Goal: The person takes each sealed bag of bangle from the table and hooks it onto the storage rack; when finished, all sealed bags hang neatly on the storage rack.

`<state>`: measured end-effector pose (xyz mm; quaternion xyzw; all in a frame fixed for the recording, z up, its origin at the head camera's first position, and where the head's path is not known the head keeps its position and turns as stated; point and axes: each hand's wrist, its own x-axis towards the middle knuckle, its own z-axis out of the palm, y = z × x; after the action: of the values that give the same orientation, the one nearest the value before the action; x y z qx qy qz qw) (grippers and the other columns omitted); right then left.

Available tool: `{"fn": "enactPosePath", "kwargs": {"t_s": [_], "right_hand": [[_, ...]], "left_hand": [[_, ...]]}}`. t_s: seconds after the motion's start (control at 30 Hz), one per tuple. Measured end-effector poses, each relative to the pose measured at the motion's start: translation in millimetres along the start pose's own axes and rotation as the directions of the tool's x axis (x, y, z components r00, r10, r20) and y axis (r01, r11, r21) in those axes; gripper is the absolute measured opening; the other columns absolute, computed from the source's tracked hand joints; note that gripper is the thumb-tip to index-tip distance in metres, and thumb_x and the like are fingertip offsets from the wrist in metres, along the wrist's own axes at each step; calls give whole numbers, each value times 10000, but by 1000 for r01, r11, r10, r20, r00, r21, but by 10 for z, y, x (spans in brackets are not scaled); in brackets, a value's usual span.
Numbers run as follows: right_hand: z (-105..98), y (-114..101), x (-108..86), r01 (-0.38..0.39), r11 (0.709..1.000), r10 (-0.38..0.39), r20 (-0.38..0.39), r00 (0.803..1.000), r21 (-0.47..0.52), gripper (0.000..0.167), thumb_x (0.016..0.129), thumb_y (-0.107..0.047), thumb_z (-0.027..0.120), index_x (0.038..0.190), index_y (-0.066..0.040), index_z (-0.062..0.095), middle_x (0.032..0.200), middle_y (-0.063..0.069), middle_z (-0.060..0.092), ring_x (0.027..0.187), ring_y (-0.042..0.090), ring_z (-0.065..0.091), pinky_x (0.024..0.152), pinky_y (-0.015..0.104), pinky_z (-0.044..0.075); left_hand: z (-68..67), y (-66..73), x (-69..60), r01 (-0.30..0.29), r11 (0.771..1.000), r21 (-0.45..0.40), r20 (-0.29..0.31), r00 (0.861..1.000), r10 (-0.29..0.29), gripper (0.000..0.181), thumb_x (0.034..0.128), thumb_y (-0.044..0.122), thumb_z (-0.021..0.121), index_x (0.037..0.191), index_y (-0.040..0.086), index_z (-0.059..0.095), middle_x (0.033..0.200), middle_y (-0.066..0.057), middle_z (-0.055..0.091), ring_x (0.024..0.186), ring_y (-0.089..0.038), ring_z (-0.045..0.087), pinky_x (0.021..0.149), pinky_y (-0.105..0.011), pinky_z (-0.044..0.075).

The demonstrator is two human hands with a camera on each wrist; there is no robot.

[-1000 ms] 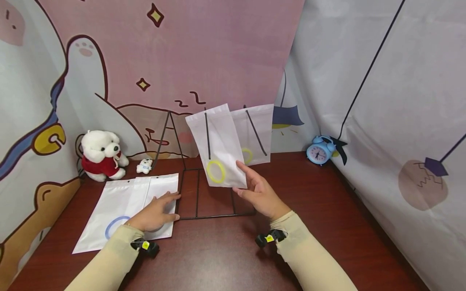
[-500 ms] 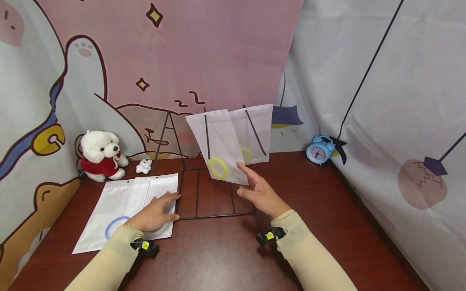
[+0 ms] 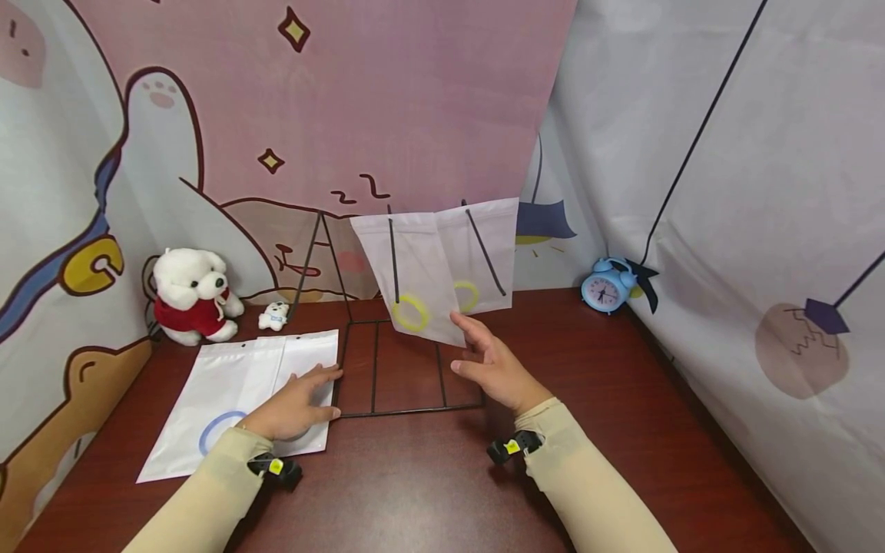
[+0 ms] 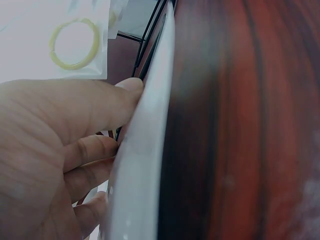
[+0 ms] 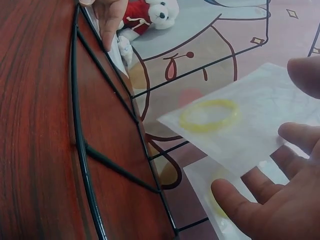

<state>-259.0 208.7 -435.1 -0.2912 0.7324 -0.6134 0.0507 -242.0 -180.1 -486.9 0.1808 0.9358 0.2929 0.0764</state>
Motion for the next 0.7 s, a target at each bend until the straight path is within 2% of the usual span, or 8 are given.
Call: {"fn": "enactPosePath", "kwargs": {"t_s": [0.2, 0.27, 0.4, 0.47, 0.53, 0.6, 0.7], "right_hand": [[-3, 29, 10, 6, 1000, -6, 1, 1000, -23, 766, 974, 36, 633, 1658, -48, 298, 1708, 164, 272, 1491, 490, 349, 1141, 321, 445], [-5, 38, 15, 11, 999, -11, 1, 1000, -39, 752, 971, 42, 628, 1650, -34, 313, 1704, 172, 280, 1487, 491, 360, 1158, 399, 446], [-37, 72, 27, 20, 995, -23, -29, 999, -101, 660, 971, 26, 641, 1591, 13, 414, 1693, 204, 300, 1500, 464, 370, 1165, 646, 382], [-71, 101, 33, 12, 989, -21, -60, 998, -145, 581, 977, 12, 654, 1535, 28, 493, 1654, 226, 368, 1479, 455, 411, 1145, 683, 383], [-114, 138, 31, -29, 982, 10, -101, 995, -187, 485, 991, -28, 675, 1465, 7, 580, 1555, 223, 505, 1399, 434, 511, 1103, 588, 475], [-176, 198, 23, -89, 972, 59, -144, 988, -218, 400, 995, -72, 704, 1389, -27, 651, 1398, 217, 629, 1252, 383, 617, 1007, 442, 559], [-291, 290, -3, -191, 947, 147, -179, 973, -260, 313, 985, -157, 752, 1288, -87, 718, 1122, 138, 715, 1033, 300, 658, 836, 307, 566]], "left_hand": [[-5, 6, 8, 9, 1000, -1, 2, 1000, -9, 686, 951, 237, 766, 1547, 16, 506, 1663, -160, 419, 1595, -435, 231, 1251, -730, 55], [-3, 6, 5, 8, 1000, -3, 1, 1000, -8, 687, 949, 237, 767, 1546, 17, 507, 1663, -159, 419, 1595, -437, 232, 1251, -731, 56], [0, 2, 1, 4, 1000, -5, 0, 1000, -4, 687, 946, 236, 768, 1544, 19, 510, 1662, -158, 422, 1593, -439, 235, 1249, -733, 60], [1, 1, -1, 3, 1000, -7, -1, 1000, -3, 687, 944, 237, 770, 1543, 20, 513, 1660, -159, 425, 1592, -441, 238, 1248, -735, 61], [1, -3, 1, 5, 1000, -8, 1, 1000, -5, 687, 946, 237, 768, 1545, 21, 510, 1662, -159, 422, 1594, -437, 234, 1251, -730, 57], [-2, -6, 4, 8, 1000, -7, 1, 1000, -8, 687, 949, 236, 765, 1549, 21, 506, 1665, -156, 418, 1598, -430, 228, 1256, -722, 51], [-3, -6, 4, 9, 1000, -5, 3, 1000, -9, 688, 952, 237, 763, 1551, 21, 502, 1666, -155, 415, 1599, -428, 225, 1258, -718, 49]]}}
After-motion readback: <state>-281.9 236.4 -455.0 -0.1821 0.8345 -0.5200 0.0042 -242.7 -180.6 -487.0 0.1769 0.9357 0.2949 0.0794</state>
